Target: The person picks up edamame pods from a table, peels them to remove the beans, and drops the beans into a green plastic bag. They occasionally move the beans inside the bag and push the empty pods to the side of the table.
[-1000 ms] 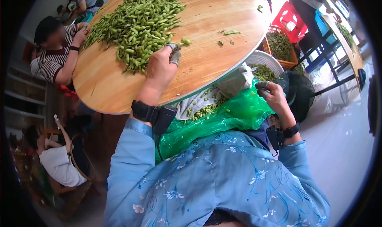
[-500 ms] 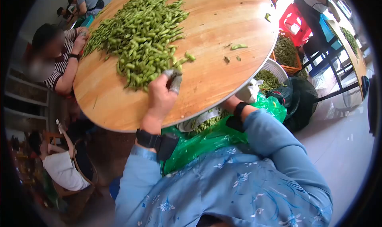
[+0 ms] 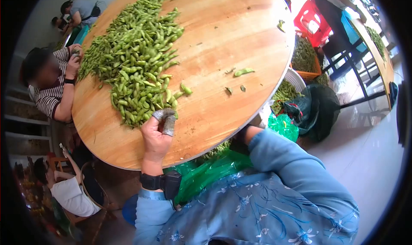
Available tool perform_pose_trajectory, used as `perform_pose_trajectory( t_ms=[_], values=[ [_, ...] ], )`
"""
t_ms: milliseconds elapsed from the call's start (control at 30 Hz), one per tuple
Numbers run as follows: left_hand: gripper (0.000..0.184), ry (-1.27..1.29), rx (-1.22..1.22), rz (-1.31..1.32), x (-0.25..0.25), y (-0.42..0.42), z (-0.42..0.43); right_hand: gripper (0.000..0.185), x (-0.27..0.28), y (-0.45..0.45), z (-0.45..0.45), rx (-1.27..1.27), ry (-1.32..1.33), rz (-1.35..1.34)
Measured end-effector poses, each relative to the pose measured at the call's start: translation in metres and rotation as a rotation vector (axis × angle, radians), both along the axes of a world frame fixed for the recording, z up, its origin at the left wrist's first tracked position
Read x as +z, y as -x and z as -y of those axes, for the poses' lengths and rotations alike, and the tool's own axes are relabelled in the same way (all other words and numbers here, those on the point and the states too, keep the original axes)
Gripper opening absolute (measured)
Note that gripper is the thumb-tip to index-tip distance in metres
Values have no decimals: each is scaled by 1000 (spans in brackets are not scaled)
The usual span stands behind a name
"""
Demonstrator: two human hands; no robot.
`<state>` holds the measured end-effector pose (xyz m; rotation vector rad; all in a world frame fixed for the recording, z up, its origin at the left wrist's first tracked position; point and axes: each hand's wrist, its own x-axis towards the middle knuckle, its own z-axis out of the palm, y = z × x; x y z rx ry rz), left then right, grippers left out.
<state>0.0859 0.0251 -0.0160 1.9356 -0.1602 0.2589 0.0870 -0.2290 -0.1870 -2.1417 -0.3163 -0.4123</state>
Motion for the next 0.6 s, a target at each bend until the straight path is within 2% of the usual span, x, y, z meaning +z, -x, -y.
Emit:
perform_pose_trajectory(
  t_ms=[167, 200, 233, 267, 300, 333, 367, 400, 467, 500, 533, 600],
  values=[
    [13, -28, 0, 24, -1, -1, -3, 29, 35, -28, -2, 49, -125, 11],
    [13, -51, -6, 52, 1, -1, -3, 25, 62, -31, 38, 86, 163, -348],
    [14, 2, -5, -3, 3, 2, -3, 25, 75, -35, 64, -5, 314, -508],
    [14, 56, -9, -53, 5, 3, -4, 28, 105, -33, 86, -112, 275, -605],
    [14, -11, -12, -36, 5, 3, -6, 32, 90, -27, 117, -272, 368, -474],
    [13, -77, -19, -21, 5, 2, -7, 34, 89, -16, 138, -354, 354, -397],
    [16, -230, -25, 148, 14, 0, -3, 30, 96, -5, 150, -387, 307, -445],
    [16, -228, -31, 153, 26, -1, 2, 24, 90, 8, 160, -387, 265, -385],
    [15, -460, -86, 274, 50, -9, 13, 17, 115, 31, 142, -363, 73, -609],
    [17, -516, -89, 229, 54, -15, 19, 14, 106, 39, 135, -307, -115, -562],
    [17, -505, -108, 238, 54, -22, 24, 13, 95, 45, 130, -300, -123, -472],
    [24, -693, -50, 270, 46, -34, 33, 12, 96, 56, 112, -278, -93, -429]
  ],
)
